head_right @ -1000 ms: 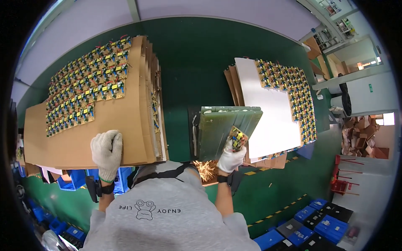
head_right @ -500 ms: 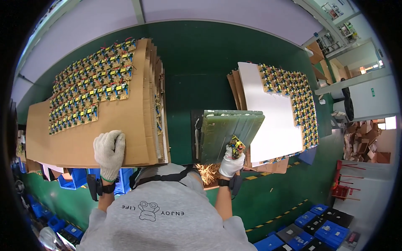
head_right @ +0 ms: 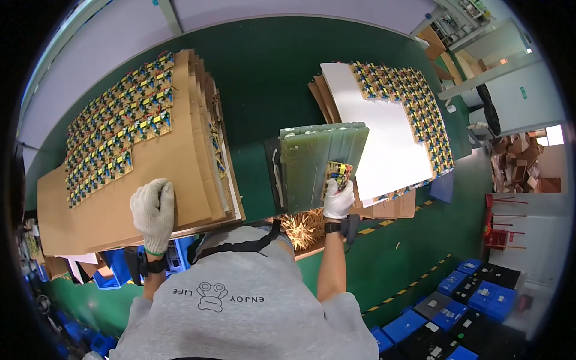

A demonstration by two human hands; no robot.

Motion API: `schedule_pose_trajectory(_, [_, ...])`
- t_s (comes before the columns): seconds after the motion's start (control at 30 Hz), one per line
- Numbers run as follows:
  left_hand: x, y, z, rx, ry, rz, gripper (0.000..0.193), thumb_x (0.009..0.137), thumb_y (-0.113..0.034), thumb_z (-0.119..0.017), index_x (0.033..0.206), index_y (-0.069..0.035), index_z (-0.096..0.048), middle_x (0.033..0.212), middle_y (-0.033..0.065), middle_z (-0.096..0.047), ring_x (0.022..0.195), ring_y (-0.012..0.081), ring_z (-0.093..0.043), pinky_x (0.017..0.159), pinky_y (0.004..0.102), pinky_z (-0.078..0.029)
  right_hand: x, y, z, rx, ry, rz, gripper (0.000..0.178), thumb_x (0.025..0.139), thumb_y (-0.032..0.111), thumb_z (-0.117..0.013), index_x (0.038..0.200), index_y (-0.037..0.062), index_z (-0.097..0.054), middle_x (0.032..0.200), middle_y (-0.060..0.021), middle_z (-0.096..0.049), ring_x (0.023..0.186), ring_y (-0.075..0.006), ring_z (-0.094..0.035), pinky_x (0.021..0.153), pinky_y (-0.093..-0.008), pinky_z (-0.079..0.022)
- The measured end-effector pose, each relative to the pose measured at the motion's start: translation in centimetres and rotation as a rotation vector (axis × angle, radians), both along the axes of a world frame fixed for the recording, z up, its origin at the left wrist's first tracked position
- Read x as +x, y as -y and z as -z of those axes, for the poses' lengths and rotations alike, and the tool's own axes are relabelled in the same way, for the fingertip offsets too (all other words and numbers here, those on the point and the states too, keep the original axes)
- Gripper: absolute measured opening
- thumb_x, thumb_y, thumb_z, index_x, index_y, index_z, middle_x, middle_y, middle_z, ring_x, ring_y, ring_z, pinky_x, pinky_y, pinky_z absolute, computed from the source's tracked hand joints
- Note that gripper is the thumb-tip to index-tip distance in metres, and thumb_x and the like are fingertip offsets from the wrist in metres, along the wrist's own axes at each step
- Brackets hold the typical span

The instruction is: Assembling and inspecting small electronic components at a manufacturing workbench.

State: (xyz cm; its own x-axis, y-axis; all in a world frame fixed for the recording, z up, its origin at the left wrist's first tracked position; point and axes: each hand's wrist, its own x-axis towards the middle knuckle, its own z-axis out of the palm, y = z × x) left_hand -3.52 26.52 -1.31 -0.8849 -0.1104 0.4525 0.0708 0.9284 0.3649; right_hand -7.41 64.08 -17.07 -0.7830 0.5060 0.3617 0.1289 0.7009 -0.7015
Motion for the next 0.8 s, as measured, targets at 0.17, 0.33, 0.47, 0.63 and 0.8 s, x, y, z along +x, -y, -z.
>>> schedule_pose_trajectory(0.17, [0.0,0.1,0.1,0.016,-0.011,0.037,0.008,0.083,-0.015,-0.066,0.088,-0.009,-0.064,0.075,0.0060,-0.061,0.073,0.0254,-0.058,0.072,0.0367,-0.042,1.0,2.2,0.4,0.037,-0.010,0.161,0.052,0.087,0.050,-0.062,0.092,-0.0021,-0.059,0.072,-0.0229,-0.064,0.070,-0.0431,-0.063,0.061,-0.0473,-0.047])
schedule_pose_trajectory(0.33, [0.1,-0.1,-0.1,0.017,-0.041,0.035,0.010,0.082,-0.014,-0.067,0.090,-0.008,-0.065,0.074,0.0061,-0.060,0.073,0.0251,-0.058,0.073,0.0358,-0.042,1.3,4.1,0.9,0.007,0.072,0.280,0.051,0.089,0.045,-0.061,0.099,-0.0054,-0.060,0.077,-0.0250,-0.065,0.072,-0.0429,-0.064,0.063,-0.0456,-0.049])
schedule_pose_trajectory(0.47, [0.8,0.4,-0.1,0.096,0.131,0.002,0.032,0.078,-0.017,-0.073,0.107,-0.008,-0.064,0.090,0.0081,-0.063,0.085,0.0246,-0.059,0.080,0.0372,-0.044,2.0,4.8,-4.0,-0.269,0.067,0.000,0.030,0.085,0.023,-0.072,0.087,-0.0038,-0.060,0.068,-0.0113,-0.064,0.060,-0.0146,-0.060,0.056,-0.0317,-0.047])
schedule_pose_trajectory(0.63, [0.0,-3.4,-3.5,0.006,0.028,0.477,0.070,0.059,-0.031,-0.083,0.120,-0.008,-0.057,0.110,0.0101,-0.059,0.101,0.0314,-0.056,0.091,0.0435,-0.043,2.6,7.7,-13.0,0.031,0.396,-0.677,0.045,0.070,0.040,-0.082,0.085,0.0023,-0.063,0.072,-0.0147,-0.066,0.066,-0.0278,-0.067,0.060,-0.0344,-0.052])
schedule_pose_trajectory(0.8, [-1.9,-6.9,-3.5,-0.207,-0.008,0.717,0.045,0.066,-0.025,-0.070,0.107,-0.010,-0.060,0.094,0.0044,-0.058,0.095,0.0225,-0.058,0.088,0.0398,-0.045,1.4,12.3,-16.4,0.291,0.280,-1.031,0.046,0.061,0.038,-0.086,0.084,0.0042,-0.064,0.066,-0.0136,-0.062,0.062,-0.0324,-0.064,0.057,-0.0379,-0.051])
